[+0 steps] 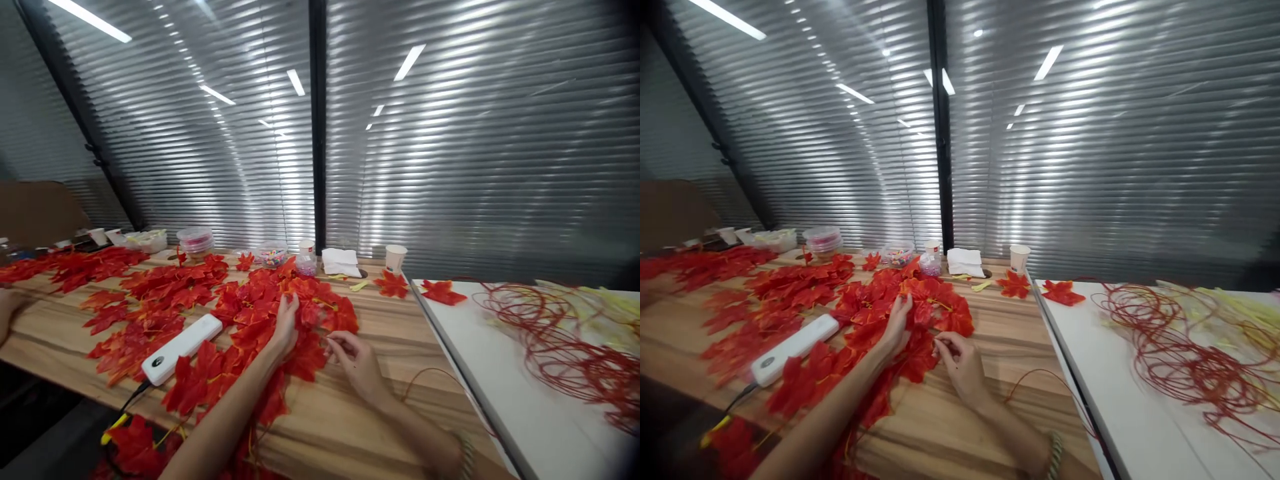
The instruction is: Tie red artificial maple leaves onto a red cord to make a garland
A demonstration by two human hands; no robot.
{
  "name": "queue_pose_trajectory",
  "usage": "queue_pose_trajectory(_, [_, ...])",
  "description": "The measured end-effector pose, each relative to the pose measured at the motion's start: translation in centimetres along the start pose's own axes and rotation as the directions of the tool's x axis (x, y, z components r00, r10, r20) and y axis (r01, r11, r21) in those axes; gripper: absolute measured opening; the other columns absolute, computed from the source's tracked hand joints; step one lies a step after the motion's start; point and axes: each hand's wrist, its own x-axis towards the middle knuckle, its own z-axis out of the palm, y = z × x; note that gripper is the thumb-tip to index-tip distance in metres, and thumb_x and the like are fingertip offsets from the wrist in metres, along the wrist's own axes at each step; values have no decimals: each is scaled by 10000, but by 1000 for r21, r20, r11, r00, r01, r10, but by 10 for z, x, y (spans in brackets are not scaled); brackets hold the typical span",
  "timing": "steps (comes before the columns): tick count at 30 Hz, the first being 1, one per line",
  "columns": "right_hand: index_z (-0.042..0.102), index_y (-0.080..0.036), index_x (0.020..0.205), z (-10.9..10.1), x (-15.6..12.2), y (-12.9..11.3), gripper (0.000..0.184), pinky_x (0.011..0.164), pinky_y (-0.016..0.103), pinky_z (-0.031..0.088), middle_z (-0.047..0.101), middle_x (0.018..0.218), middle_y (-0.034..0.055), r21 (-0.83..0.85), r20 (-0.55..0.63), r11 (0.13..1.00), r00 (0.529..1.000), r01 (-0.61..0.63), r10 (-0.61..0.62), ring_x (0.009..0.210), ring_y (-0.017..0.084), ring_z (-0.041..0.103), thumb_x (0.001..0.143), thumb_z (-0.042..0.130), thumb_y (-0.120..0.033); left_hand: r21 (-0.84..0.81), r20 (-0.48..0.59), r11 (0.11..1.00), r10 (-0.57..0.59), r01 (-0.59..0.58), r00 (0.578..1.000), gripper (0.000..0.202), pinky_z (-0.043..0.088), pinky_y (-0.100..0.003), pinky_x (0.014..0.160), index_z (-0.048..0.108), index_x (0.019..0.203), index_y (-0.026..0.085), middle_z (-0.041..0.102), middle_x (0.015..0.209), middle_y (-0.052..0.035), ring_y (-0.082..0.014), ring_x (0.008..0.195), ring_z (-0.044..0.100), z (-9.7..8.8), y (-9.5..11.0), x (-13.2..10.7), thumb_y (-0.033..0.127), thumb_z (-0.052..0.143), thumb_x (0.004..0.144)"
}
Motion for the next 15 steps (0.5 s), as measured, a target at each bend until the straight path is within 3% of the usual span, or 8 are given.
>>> queue_pose_trajectory(2, [565,-143,809,-2,1,1,202,616,251,465,604,719,59,-17,3,1000,1000,1,-1,642,153,586,798,490,-329,-49,39,997,-61,63,997,342,438,-223,767,503,974,209,606,924,-15,-128,877,578,0,-3,-8,288,653,678])
queue_pose_trajectory(4, [556,-145,812,-3,2,3,210,626,255,458,598,732,61,-32,4,999,1000,-9,9,660,158,577,804,478,-339,-92,146,980,-161,176,976,253,441,-220,744,526,892,194,610,881,-5,-125,826,586,1,-5,-17,245,651,677])
queue_pose_trajectory(7, [537,-148,806,-3,0,7,220,610,250,445,589,725,61,-35,12,999,999,-37,37,678,166,569,814,457,-353,-113,337,938,-274,328,901,137,448,-238,699,542,807,173,620,812,-5,-132,739,594,4,-2,-29,199,616,695])
queue_pose_trajectory(10, [520,-153,805,-2,-3,8,218,593,243,437,583,741,61,-20,20,998,998,-56,56,689,167,566,816,451,-359,-99,432,899,-347,427,832,89,447,-255,672,567,769,140,630,736,-30,-146,673,598,5,3,-34,192,579,698])
queue_pose_trajectory(13, [515,-153,804,-2,-5,5,225,580,240,434,571,756,63,-28,25,998,998,-62,63,679,162,552,817,443,-367,-58,493,862,-414,503,766,315,448,-285,664,587,784,108,634,721,-81,-185,692,603,3,7,-31,407,497,739])
queue_pose_trajectory(15, [516,-153,792,-2,-6,3,228,583,239,428,558,756,60,-63,38,997,998,-48,51,669,154,536,824,428,-361,0,508,876,-415,482,755,491,446,-297,655,588,783,107,632,718,-93,-192,692,598,0,6,-28,560,405,739])
